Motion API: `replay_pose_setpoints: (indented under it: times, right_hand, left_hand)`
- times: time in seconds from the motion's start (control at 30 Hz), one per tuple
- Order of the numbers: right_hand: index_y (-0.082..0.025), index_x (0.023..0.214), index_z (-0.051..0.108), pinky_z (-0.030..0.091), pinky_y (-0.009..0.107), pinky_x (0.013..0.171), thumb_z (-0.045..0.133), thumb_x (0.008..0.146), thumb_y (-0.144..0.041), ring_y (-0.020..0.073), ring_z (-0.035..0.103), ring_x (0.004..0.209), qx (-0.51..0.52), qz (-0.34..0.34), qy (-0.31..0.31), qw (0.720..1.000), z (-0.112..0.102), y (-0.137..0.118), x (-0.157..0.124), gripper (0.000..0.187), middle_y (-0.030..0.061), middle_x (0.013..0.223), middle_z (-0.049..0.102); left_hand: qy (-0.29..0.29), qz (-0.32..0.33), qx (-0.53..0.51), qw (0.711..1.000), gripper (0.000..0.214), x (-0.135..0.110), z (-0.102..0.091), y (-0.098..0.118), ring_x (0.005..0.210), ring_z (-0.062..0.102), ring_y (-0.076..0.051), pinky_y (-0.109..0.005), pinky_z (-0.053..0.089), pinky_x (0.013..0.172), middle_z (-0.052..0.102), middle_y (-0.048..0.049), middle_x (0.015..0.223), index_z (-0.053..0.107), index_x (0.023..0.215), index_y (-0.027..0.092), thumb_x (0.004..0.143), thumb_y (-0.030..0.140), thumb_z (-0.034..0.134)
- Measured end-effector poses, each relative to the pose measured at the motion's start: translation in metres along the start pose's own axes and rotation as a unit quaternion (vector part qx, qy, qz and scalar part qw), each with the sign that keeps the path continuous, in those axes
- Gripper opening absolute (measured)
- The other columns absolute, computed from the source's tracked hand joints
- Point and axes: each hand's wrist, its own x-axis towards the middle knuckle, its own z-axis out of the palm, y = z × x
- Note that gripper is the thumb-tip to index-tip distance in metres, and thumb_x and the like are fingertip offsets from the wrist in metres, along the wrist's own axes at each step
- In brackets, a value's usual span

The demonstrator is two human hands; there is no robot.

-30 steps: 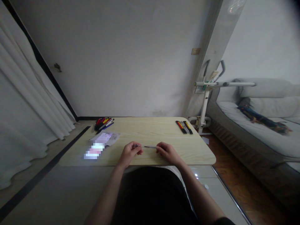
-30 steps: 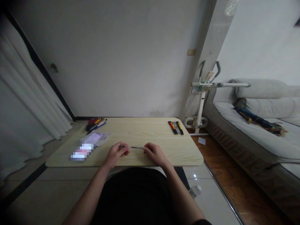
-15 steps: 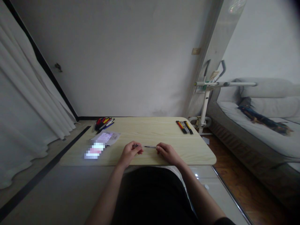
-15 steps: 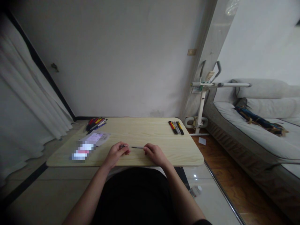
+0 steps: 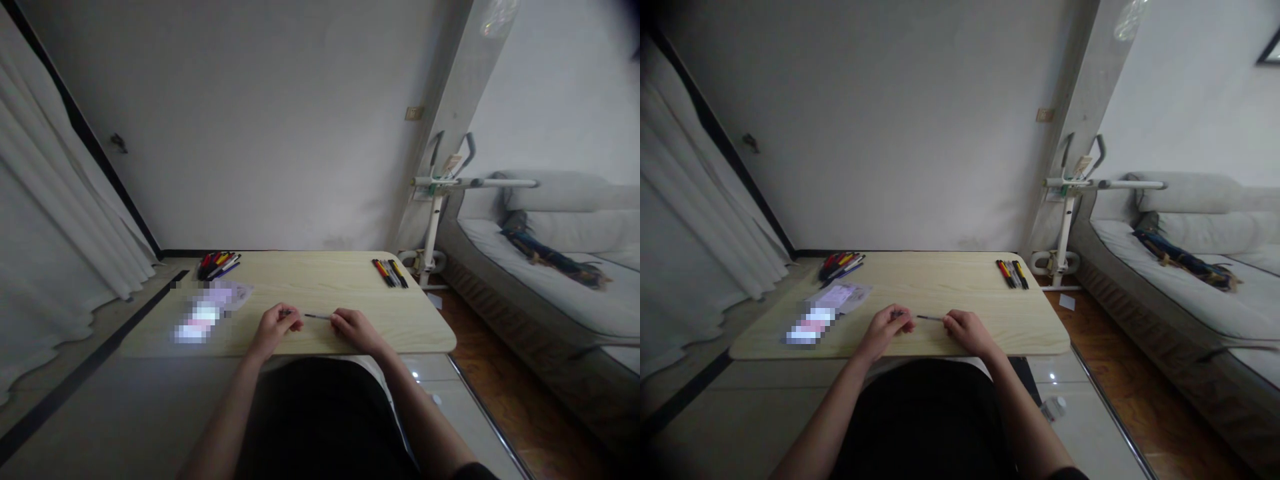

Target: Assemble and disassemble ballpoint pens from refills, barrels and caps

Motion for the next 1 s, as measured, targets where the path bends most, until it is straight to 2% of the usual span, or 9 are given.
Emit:
replay_pose_setpoints:
  times: [0.2,0.37,0.53,0.8,0.9,1.0]
  right_hand:
    - [-0.017,0.087,0.063,0.04,0.023,0.058,0.051,0.08,-0.031,0.0118,0.053,0.064,-0.04,-0.034,0.075,0.996,0.004,-0.001,0.002,0.019,0.0026,0.074,0.06]
    - [-0.021,0.098,0.061,0.042,0.025,0.065,0.055,0.078,-0.025,0.0134,0.054,0.071,-0.091,-0.102,0.098,0.986,-0.001,-0.009,0.003,0.021,0.0041,0.083,0.059]
    - [-0.021,0.092,0.062,0.041,0.027,0.069,0.055,0.079,-0.025,0.015,0.055,0.073,-0.168,-0.147,0.081,0.971,-0.007,-0.02,0.008,0.015,0.0048,0.081,0.061]
    - [-0.021,0.1,0.057,0.039,0.03,0.072,0.051,0.082,-0.025,0.019,0.054,0.08,-0.285,-0.217,0.038,0.933,-0.001,-0.036,0.013,0.019,0.0071,0.083,0.061]
    - [-0.021,0.098,0.057,0.038,0.029,0.07,0.046,0.084,-0.023,0.0179,0.053,0.077,-0.307,-0.231,0.03,0.923,-0.002,-0.036,0.016,0.018,0.0065,0.08,0.061]
    - [-0.02,0.097,0.057,0.038,0.028,0.07,0.043,0.085,-0.021,0.0173,0.052,0.077,-0.308,-0.231,0.042,0.922,-0.013,-0.027,0.024,0.018,0.0068,0.08,0.06]
  left_hand:
    - [0.009,0.005,0.006,1.0,0.029,0.002,-0.001,0.001,0.058,0.059,-0.015,-0.025,0.041,0.054,0.065,-0.0062,0.065,0.056,0.078,0.014,0.067,0.039,0.062]
    - [0.0,-0.004,0.0,1.0,0.028,0.002,-0.001,0.0,0.058,0.06,-0.016,-0.026,0.043,0.056,0.065,-0.0057,0.065,0.055,0.075,0.014,0.067,0.04,0.061]
    - [0.014,0.0,-0.023,1.0,0.03,0.002,-0.001,0.002,0.055,0.059,-0.015,-0.026,0.044,0.056,0.064,-0.0046,0.061,0.055,0.072,0.014,0.066,0.043,0.061]
    - [0.048,-0.001,-0.035,0.998,0.033,0.003,-0.002,-0.004,0.052,0.059,-0.015,-0.026,0.044,0.051,0.064,-0.0046,0.058,0.053,0.065,0.015,0.066,0.046,0.06]
    - [0.057,0.0,-0.039,0.998,0.035,0.005,-0.002,-0.004,0.051,0.059,-0.016,-0.026,0.044,0.052,0.063,-0.0044,0.057,0.052,0.066,0.015,0.067,0.049,0.059]
    - [0.066,0.004,-0.071,0.995,0.04,0.006,-0.002,-0.003,0.05,0.058,-0.016,-0.026,0.044,0.052,0.062,-0.0029,0.056,0.053,0.074,0.015,0.066,0.054,0.055]
